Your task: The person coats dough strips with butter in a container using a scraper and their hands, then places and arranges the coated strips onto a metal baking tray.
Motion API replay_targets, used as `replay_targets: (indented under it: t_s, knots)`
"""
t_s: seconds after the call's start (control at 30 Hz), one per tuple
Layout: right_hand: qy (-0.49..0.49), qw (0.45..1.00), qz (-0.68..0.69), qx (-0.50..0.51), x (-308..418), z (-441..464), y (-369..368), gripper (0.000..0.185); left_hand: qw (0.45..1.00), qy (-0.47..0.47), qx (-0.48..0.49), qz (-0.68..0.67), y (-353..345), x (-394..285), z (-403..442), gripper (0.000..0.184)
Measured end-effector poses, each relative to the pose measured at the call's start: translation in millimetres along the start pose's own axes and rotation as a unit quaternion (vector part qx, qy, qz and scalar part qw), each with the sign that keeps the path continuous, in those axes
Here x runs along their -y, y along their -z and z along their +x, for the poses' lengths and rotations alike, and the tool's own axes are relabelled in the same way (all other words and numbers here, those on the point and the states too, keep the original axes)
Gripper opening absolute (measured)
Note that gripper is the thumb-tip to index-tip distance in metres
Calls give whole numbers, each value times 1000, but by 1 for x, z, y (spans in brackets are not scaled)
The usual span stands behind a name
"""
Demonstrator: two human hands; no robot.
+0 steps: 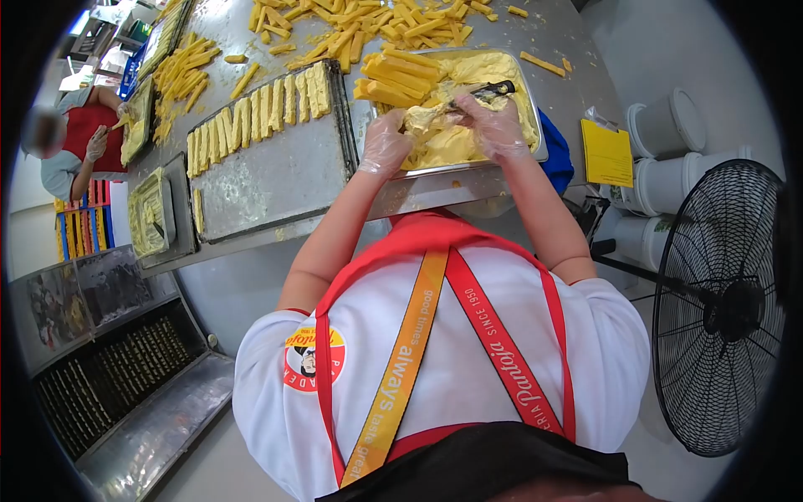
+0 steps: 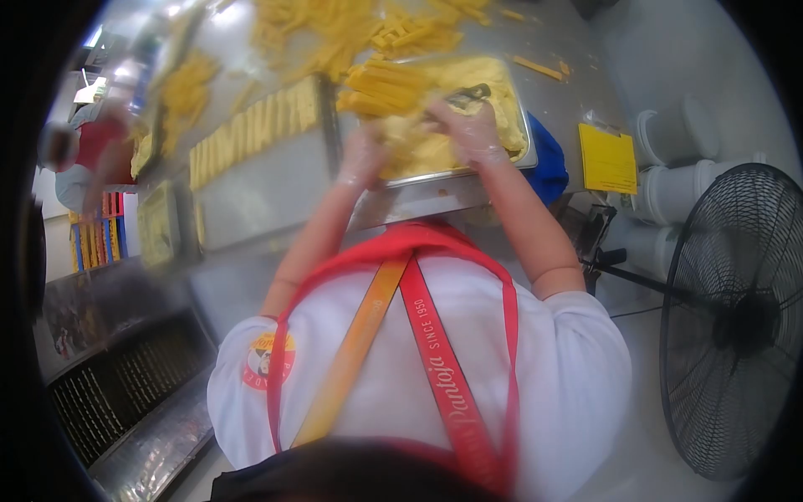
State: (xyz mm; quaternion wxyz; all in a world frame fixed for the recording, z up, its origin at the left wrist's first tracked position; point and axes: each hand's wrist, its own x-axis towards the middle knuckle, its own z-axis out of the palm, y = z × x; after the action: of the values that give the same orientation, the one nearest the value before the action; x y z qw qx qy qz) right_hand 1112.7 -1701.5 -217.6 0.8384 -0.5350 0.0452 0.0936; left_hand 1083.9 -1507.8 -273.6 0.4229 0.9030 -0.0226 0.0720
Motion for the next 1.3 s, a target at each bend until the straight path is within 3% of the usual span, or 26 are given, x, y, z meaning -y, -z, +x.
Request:
replay_targets:
  t_s: [0.1,0.13,0.2,0.3,0.37,0.4,0.5,0.53,0.57,0.6,0.67,0.7,0.73,0.8,0.87,0.93,1.0,1.2,1.3]
  knots:
    - [15,985,-169,-14,-8,15,18,19,1000,3,13,14,4,-4,-2,25]
    - [45,944,-326,-31,-7,16,21,20,999,6,23,21,6,-6,-3,25]
    - [102,785,-608,-63,-1,17,20,23,999,28,33,4,7,-6,-4,24]
    - [202,828,-521,-30,5,2,8,31,998,55,36,-19,9,-7,-4,22]
    - [107,956,-273,-14,3,-2,1,36,997,64,36,-30,9,-5,-3,21]
    - [52,989,-139,-4,1,-3,-2,38,997,65,36,-34,6,-1,-3,20]
    - [46,899,-433,-38,-13,26,31,22,1000,14,10,-14,4,9,-4,19]
    - [164,804,-569,-50,-6,22,28,23,1000,6,7,0,14,2,-8,19]
    - [151,806,-569,-64,2,16,22,25,1000,2,0,15,27,-4,-13,19]
    - [207,792,-574,-15,-5,23,34,27,999,27,-24,-16,41,-10,-20,19]
    - [164,851,-498,-34,-21,29,43,31,995,37,-97,-4,74,1,-37,18]
    - [198,775,-599,-25,2,7,19,30,990,40,-134,5,93,8,-45,18]
    - [161,834,-528,-9,8,-2,7,27,980,44,-192,37,115,20,-58,19]
    - [176,824,-539,15,-3,2,22,23,947,154,-279,39,161,56,-93,20]
    - [179,844,-504,36,-8,5,25,22,876,278,-345,191,210,100,-123,21]
    - [196,838,-508,44,-11,6,24,22,854,192,-413,252,250,164,-157,21]
    - [236,812,-533,35,-12,5,18,21,820,212,-441,296,272,217,-177,19]
    - [263,814,-515,51,-16,10,4,18,781,295,-433,340,285,253,-181,15]
    - [153,858,-472,133,-6,-5,-10,19,777,319,-418,347,283,293,-188,19]
